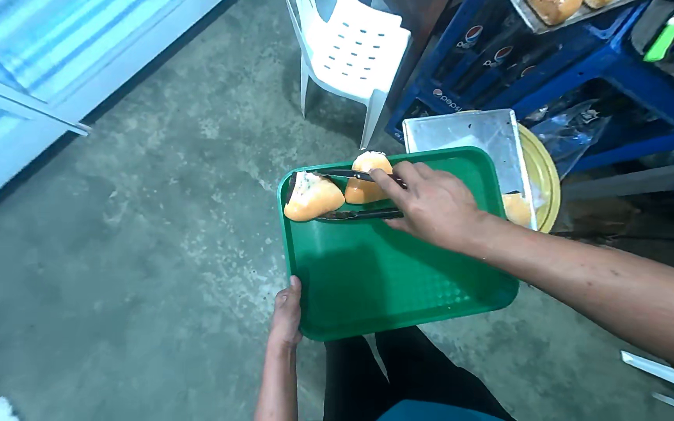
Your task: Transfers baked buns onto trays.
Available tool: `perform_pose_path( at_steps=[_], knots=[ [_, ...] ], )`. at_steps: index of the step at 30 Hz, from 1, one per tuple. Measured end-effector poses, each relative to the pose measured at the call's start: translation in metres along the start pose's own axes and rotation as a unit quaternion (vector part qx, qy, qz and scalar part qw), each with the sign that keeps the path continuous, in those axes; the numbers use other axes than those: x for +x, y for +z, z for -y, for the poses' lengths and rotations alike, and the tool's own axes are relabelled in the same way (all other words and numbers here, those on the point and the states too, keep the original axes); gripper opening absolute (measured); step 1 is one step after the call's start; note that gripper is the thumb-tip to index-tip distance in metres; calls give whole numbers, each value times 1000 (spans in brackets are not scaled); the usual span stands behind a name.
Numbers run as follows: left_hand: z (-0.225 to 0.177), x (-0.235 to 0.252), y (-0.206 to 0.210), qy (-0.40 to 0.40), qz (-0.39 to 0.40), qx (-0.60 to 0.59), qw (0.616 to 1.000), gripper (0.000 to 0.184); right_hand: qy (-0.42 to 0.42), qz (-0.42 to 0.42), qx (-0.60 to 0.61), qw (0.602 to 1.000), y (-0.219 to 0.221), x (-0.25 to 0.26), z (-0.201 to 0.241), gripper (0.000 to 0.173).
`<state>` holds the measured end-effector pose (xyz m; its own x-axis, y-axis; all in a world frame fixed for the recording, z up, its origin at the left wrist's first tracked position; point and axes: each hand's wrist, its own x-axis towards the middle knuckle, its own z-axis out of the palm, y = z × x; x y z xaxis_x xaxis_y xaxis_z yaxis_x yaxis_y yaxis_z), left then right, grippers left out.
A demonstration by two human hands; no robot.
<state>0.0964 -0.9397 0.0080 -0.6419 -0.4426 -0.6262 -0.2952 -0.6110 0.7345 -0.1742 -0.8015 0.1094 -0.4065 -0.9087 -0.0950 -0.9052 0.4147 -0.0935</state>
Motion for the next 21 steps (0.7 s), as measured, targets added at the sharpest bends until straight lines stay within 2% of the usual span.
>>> perform_pose_path(
  at_steps=[5, 9, 11, 13, 15, 17, 21],
  knots=[
    [-2, 4, 3, 0, -20, -7, 1000, 53, 51, 26, 28, 998, -3, 9, 3, 92],
    [-5, 6, -5, 11, -33, -20, 999, 50, 86, 36, 83, 992, -26, -1, -28, 102],
    [-8, 6, -11, 14, -34, -23, 999, 50, 83, 32, 71, 994, -28, -4, -54, 100],
    [-12, 8, -13, 13, -32, -26, 999, 49, 54, 24, 54, 997, -20, -5, -73, 89],
    [-16, 10, -12, 13, -31, -26, 999, 49, 15, 5, 46, 999, -11, -4, -80, 76],
    [-17, 12, -9, 15, -39, -25, 999, 48, 6, 3, 48, 999, -8, -1, -80, 74],
    [-15, 19, -6, 29, -36, -7, 999, 51, 74, 62, 93, 991, -14, -4, -87, 96]
  ],
)
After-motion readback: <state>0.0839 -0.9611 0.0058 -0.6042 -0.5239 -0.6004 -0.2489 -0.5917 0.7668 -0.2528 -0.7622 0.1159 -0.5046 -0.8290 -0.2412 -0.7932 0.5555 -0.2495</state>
